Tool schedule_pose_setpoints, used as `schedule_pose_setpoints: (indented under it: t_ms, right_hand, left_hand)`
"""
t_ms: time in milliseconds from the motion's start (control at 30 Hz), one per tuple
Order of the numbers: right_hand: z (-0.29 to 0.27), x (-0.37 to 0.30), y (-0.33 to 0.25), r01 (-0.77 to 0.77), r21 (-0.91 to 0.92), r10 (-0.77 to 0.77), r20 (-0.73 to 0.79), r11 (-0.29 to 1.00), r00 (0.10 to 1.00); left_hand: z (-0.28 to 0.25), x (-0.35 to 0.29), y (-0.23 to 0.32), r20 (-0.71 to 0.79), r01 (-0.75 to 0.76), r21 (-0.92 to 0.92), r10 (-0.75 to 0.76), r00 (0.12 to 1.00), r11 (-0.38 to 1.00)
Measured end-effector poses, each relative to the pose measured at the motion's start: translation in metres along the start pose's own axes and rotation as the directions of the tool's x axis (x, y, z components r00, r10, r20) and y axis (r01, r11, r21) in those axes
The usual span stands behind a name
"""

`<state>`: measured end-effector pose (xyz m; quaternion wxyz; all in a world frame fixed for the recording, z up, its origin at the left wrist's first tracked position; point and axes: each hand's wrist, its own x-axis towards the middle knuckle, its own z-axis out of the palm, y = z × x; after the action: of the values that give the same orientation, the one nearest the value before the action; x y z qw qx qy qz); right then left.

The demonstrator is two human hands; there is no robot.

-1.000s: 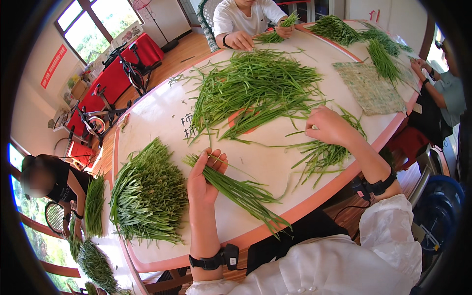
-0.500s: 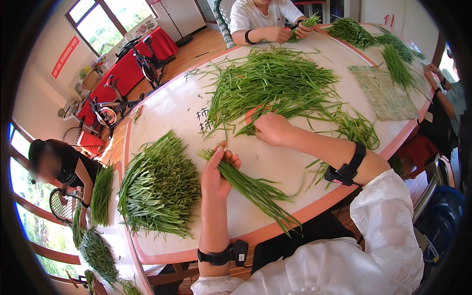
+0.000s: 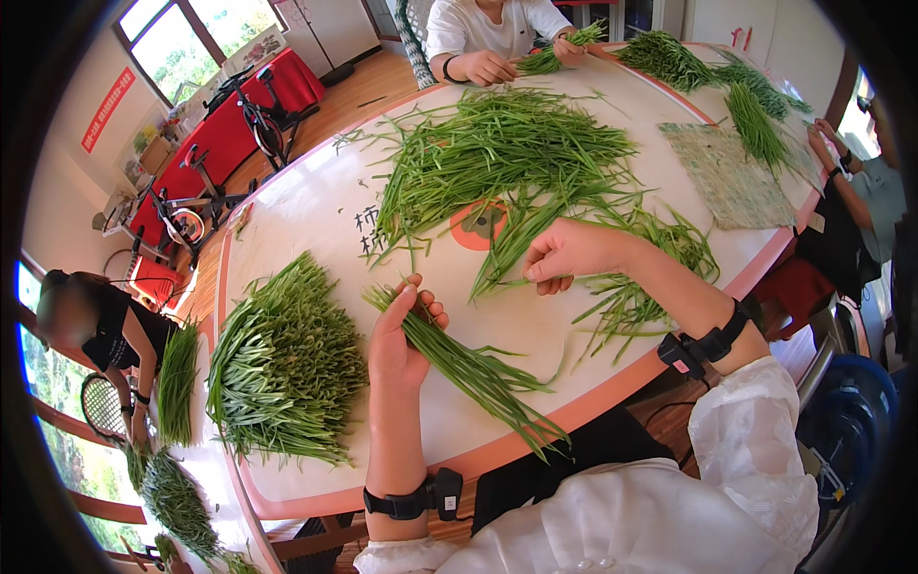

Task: The person sorts a large pile of chives by hand on a table, picking through individual stalks and grouping them together.

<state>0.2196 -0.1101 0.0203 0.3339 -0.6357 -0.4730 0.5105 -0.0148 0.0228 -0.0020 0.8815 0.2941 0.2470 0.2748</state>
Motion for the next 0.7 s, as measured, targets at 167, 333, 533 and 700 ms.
schedule_pose_setpoints:
  t_ms: [167,333,533,700]
  right_hand:
    - [-0.007,-0.018,0.002,-0.063,-0.388,0.012,-0.132,0.92,0.991]
    - [-0.017,-0.037,0.007,-0.098,-0.654,-0.068,-0.223,0.75,0.972]
    - [0.008,-0.004,0.016,0.184,-0.794,-0.524,-0.19,0.579,0.83]
    - [0.016,0.027,0.018,0.237,-0.917,-0.676,-0.046,0.32,0.735]
  left_hand:
    - [-0.002,0.001,0.0,0.006,-0.003,0.007,0.003,1.0,1.0]
    - [-0.002,0.0,-0.001,0.01,-0.001,0.02,0.001,1.0,1.0]
    - [-0.002,0.002,-0.001,0.01,0.013,0.035,-0.014,1.0,0.999]
    - [-0.001,0.001,0.0,-0.003,0.014,0.036,-0.014,1.0,0.999]
